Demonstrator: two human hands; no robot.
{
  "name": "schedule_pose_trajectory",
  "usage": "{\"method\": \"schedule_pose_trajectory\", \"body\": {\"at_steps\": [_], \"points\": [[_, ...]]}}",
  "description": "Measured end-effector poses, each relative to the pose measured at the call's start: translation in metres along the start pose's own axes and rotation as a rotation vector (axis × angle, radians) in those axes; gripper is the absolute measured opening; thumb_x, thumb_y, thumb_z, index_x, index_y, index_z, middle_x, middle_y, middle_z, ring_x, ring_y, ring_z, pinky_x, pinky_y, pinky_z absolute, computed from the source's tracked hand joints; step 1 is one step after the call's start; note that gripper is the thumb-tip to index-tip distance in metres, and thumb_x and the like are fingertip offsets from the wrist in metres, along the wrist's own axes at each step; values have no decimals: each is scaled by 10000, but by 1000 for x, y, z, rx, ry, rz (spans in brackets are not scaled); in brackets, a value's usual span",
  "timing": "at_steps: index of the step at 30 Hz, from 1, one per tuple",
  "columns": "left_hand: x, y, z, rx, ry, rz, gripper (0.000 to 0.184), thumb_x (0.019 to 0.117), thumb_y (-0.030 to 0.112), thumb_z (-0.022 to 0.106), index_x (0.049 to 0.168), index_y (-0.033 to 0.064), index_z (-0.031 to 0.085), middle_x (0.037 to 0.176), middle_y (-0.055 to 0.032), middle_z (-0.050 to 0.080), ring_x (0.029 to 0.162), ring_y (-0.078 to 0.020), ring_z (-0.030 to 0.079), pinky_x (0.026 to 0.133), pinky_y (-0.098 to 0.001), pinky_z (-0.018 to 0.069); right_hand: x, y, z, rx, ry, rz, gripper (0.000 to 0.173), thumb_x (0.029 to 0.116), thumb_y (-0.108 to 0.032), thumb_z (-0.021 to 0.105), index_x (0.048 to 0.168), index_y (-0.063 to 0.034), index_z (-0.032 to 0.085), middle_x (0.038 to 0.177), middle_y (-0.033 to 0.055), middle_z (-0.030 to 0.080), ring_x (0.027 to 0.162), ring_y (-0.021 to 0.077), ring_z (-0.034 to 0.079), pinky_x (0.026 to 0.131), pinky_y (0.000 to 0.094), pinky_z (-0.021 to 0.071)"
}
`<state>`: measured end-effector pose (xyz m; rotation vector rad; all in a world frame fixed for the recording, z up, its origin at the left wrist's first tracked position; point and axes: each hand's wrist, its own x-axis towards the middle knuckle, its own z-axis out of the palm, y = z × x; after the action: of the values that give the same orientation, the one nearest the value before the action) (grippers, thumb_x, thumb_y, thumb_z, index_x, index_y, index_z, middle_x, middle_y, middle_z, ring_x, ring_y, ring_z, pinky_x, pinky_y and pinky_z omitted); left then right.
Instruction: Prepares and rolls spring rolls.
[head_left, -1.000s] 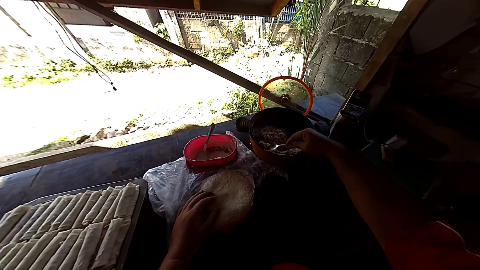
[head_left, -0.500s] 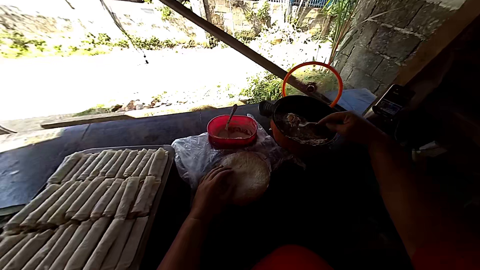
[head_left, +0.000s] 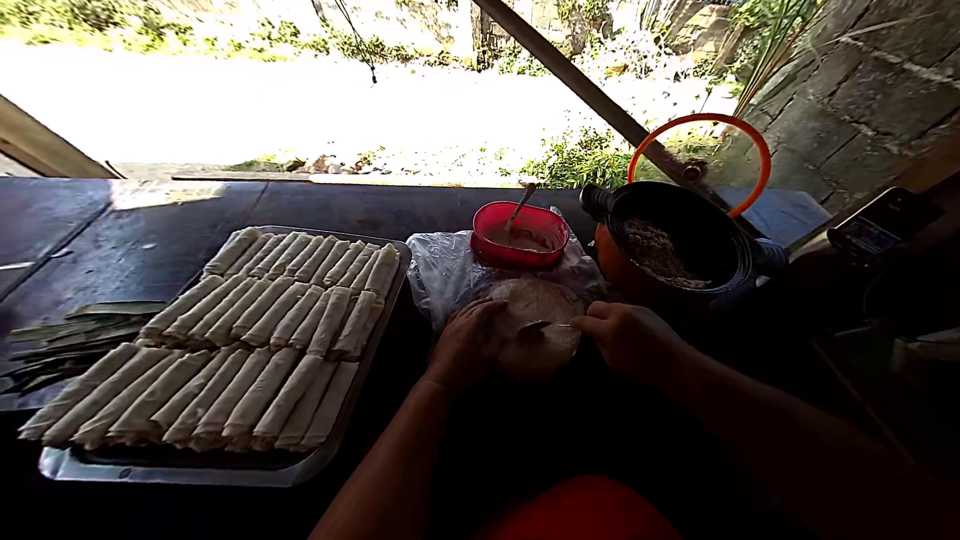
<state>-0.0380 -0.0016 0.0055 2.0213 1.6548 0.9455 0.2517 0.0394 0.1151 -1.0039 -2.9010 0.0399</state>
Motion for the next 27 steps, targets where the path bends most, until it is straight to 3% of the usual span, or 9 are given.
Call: {"method": "schedule_pose_trajectory", "body": {"at_steps": [8, 12, 20, 24, 27], "points": [[0, -1, 2, 12, -12, 9, 482, 888, 302, 661, 1366, 249, 635, 1374, 81, 646, 1389, -101, 496, 1184, -458, 371, -10, 0, -4, -23, 66, 6, 305, 978, -86, 517, 1165, -170, 743, 949, 51, 682, 825, 192, 694, 700, 365, 597], [1, -2, 2, 30, -14, 50, 425, 895, 360, 679, 1311, 275, 669, 1397, 84, 629, 1403, -123, 486, 1169, -490, 382, -22, 1, -4, -15, 133, 32, 302, 992, -104, 515, 1160, -180, 754, 934, 43, 686, 816, 180, 694, 699, 343, 596], [0, -2, 1, 54, -29, 76, 374, 904, 433, 665, 1253, 303, 704, 1402, 95, 625, 1420, -122, 464, 1171, -489, 366, -24, 1, -16, -136, 53, 18, 276, 937, -55, 547, 1110, -151, 739, 924, 75, 674, 784, 238, 692, 638, 399, 584], [0, -5, 3, 48, -17, 81, 365, 901, 446, 674, 1238, 308, 709, 1399, 103, 624, 1419, -118, 465, 1179, -482, 367, -22, -4, -10, -86, 70, 25, 304, 966, -67, 535, 1173, -159, 736, 955, 76, 678, 815, 238, 697, 666, 400, 597], [0, -7, 4, 52, -16, 93, 366, 899, 444, 672, 1236, 305, 710, 1394, 104, 629, 1421, -118, 463, 1178, -486, 372, -22, -7, 0, -133, 62, -15, 244, 955, -44, 542, 1097, -123, 724, 900, 91, 659, 745, 256, 683, 589, 402, 573]]}}
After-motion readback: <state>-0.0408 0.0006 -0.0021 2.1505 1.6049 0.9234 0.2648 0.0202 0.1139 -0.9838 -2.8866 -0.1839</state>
